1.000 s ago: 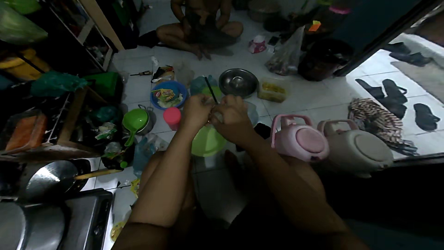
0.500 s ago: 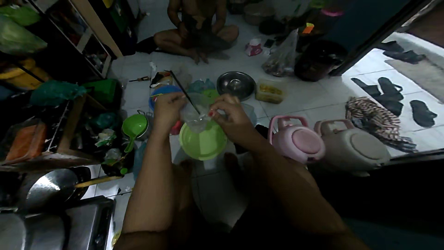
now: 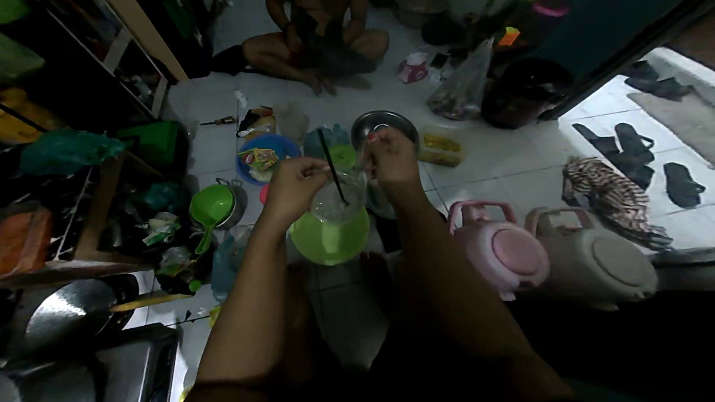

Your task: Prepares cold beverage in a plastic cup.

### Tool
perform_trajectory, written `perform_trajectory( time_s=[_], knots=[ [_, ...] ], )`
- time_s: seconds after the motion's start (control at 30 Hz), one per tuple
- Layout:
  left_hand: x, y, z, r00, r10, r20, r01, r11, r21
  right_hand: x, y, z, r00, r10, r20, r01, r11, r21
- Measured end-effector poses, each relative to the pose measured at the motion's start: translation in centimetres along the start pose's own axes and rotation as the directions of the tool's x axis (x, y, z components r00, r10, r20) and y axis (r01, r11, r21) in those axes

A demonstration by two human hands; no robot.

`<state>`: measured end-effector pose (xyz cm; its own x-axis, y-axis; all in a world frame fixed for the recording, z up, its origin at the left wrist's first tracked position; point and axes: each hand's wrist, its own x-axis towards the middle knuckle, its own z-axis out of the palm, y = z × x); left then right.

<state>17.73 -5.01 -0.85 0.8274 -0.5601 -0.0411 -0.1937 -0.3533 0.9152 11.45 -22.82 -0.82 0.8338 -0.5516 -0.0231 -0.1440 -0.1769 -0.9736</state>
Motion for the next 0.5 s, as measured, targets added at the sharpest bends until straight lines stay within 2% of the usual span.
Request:
perform_trajectory(
  time_s=[0.13,0.27,0.4,0.5],
  knots=[
    [0.8,-1.1,0.3,0.982,0.123,0.144,-0.130,0.991,0.038,1.9,0.1,0.2,0.993,-0.030,0.117,0.048,0.987,-0.155],
    [2.2,-1.7,0.0,0.955,0.137,0.262,-0.154,0.987,0.046,3.5,1.0,1.2,0.977,0.008,0.213,0.015,0.994,-0.108],
    [4.0,-2.3,0.0,0.904,0.263,0.336,-0.291,0.956,0.037,5.1,1.7,1.9,0.940,0.055,0.336,-0.022,0.995,-0.101],
    [5.1,-2.3,0.2,0.905,0.278,0.322,-0.297,0.955,0.012,6.9,2.1,2.8,0.926,0.116,0.359,-0.100,0.993,-0.063]
  ],
)
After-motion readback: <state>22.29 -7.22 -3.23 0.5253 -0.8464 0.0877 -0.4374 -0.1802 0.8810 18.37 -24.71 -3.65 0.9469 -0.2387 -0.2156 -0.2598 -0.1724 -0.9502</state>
